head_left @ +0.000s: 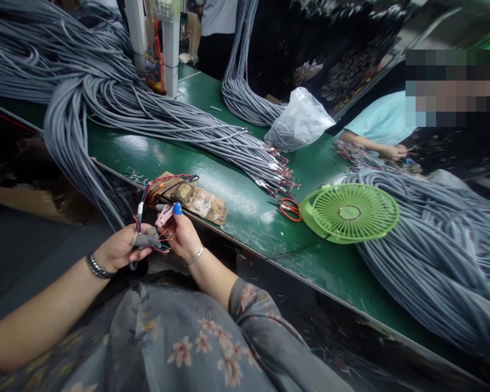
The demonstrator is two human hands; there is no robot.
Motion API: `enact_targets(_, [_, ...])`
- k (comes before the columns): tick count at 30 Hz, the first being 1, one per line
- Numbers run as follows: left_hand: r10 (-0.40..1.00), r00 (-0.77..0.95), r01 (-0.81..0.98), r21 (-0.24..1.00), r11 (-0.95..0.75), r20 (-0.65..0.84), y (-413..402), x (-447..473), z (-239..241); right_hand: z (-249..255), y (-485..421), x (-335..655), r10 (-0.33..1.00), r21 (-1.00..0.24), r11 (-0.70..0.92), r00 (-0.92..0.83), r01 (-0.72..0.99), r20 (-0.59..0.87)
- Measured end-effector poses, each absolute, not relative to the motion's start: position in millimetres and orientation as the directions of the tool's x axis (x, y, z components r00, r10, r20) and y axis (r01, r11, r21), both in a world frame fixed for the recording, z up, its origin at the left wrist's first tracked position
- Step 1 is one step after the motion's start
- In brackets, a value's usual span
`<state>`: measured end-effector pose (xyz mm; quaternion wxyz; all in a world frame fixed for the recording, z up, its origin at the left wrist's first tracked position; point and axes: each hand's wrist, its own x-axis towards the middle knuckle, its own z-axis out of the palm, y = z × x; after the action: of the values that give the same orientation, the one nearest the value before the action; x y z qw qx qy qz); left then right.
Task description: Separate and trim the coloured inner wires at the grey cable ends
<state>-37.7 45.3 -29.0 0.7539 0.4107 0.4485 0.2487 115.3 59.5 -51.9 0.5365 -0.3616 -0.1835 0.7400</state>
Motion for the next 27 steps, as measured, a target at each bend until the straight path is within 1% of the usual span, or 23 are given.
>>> enact_targets(6, [0.767, 0.435, -0.012, 0.849, 0.528, -0.471, 33, -40, -22, -51, 56, 123, 0.868, -0.599, -0.481, -0.253, -0.641, -0.427])
enact_targets(9, [0.770, 0.418, 0.001, 0.848, 0.530, -0.482, 26, -44, -21, -52, 55, 127, 0.855, -0.588, -0.515, -0.321, -0.624, -0.408])
enact_targets(12, [0.764, 0.428, 0.006, 0.847, 0.532, -0.483, 24, -49, -21, -53, 55, 128, 0.860, -0.623, -0.510, -0.364, -0.592, -0.358])
enact_targets(16, [0.759, 0.443, -0.021, 0.841, 0.541, -0.477, 30, -53, -18, -56, 53, 125, 0.918, -0.720, -0.397, -0.262, -0.569, -0.298])
enact_targets(19, [0.752, 0.464, -0.060, 0.830, 0.554, -0.468, 38, -53, -14, -56, 50, 124, 0.938, -0.748, -0.346, -0.196, -0.566, -0.285])
enact_targets(24, [0.720, 0.523, -0.071, 0.818, 0.571, -0.457, 49, -49, -14, -47, 51, 126, 0.893, -0.692, -0.443, -0.211, -0.570, -0.398])
enact_targets(27, [0.699, 0.557, -0.072, 0.813, 0.578, -0.448, 52, -46, -17, -42, 53, 127, 0.887, -0.673, -0.451, -0.210, -0.586, -0.412])
